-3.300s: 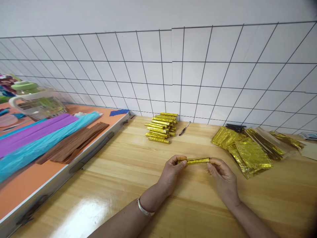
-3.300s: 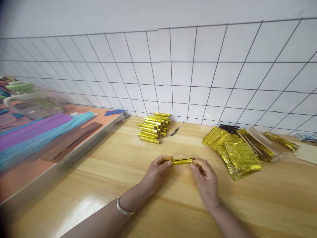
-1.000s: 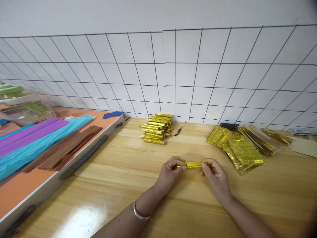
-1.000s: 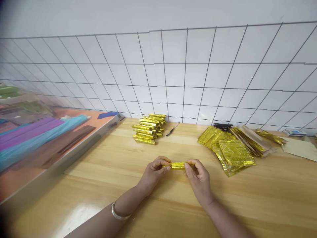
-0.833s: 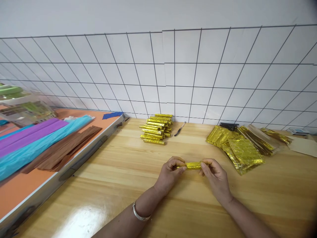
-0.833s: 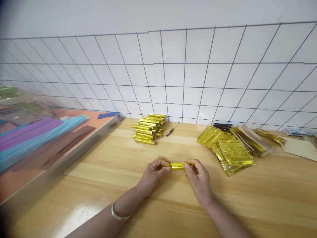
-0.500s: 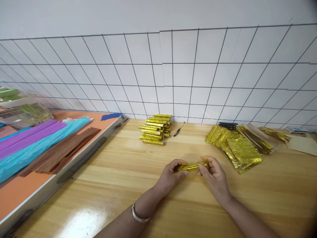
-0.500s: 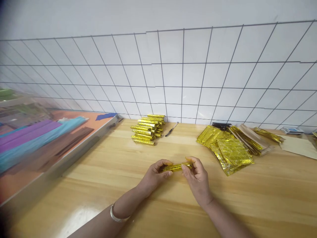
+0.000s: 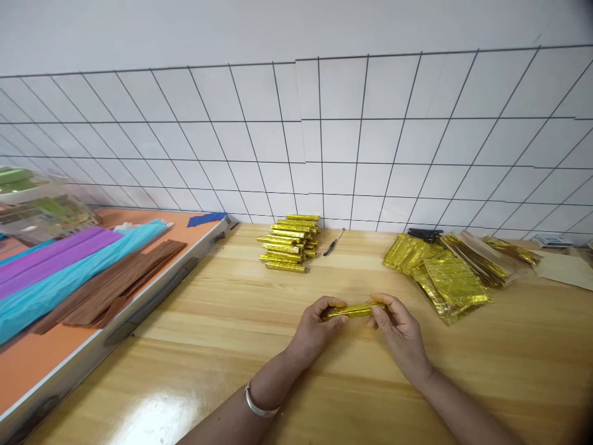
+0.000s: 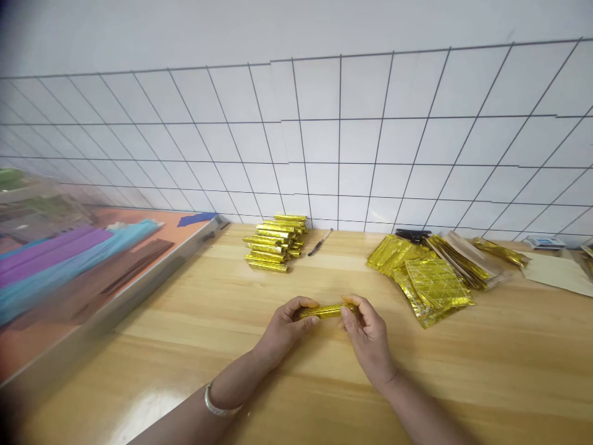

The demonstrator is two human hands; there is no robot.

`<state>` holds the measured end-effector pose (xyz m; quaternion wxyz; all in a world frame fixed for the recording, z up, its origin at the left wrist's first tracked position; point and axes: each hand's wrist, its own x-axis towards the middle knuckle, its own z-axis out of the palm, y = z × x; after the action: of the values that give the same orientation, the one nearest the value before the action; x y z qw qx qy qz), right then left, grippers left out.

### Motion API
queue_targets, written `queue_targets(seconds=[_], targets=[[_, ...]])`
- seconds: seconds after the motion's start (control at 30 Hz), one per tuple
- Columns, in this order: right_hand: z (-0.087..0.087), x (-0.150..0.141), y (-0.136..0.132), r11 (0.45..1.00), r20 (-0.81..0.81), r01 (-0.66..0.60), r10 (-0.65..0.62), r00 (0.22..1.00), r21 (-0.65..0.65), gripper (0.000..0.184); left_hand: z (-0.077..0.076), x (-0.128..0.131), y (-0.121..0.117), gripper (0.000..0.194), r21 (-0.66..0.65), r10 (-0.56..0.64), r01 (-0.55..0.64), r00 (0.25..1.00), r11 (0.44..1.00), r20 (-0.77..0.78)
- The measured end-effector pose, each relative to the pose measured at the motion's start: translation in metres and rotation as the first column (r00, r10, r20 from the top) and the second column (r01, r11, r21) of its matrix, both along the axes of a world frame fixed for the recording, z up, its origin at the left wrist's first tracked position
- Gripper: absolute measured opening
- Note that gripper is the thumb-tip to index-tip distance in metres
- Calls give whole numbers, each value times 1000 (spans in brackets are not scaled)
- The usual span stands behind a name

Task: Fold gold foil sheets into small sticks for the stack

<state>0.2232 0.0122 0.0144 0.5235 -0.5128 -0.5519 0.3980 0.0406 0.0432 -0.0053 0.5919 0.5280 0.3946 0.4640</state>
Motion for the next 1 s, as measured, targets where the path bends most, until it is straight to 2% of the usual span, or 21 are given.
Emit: queue_targets(seconds=[0.13,0.23,0.4,0.53,0.67,0.83,0.93,1.0], targets=[[-4,2,2,998,-33,-13,11,999,-61,30,4,1,-3,35,94,113,-112,994,989,-1],[-7,4,6,993,-143,-30,13,990,-114,32,10,2,-5,45,156,169,-174,985,972,42],[-9,3,12,983,-425,-59,-21,905,-175,31,17,4,-7,41,197,146,-186,969,963,198],[-9,4,13,979,-512,-63,-45,858,-191,27,18,4,-7,33,270,116,-178,966,946,229],[-12,5,15,978,-529,-81,-34,848,-192,25,18,3,-7,26,326,148,-209,968,922,202],[-16,6,17,969,-504,-120,-5,864,-216,25,20,1,-8,18,334,172,-208,976,919,135],[-16,7,14,963,-425,-151,43,904,-224,29,22,0,-8,21,332,169,-193,981,923,100],[-16,8,12,964,-317,-150,76,946,-218,32,21,-1,-6,20,339,164,-179,984,923,75]])
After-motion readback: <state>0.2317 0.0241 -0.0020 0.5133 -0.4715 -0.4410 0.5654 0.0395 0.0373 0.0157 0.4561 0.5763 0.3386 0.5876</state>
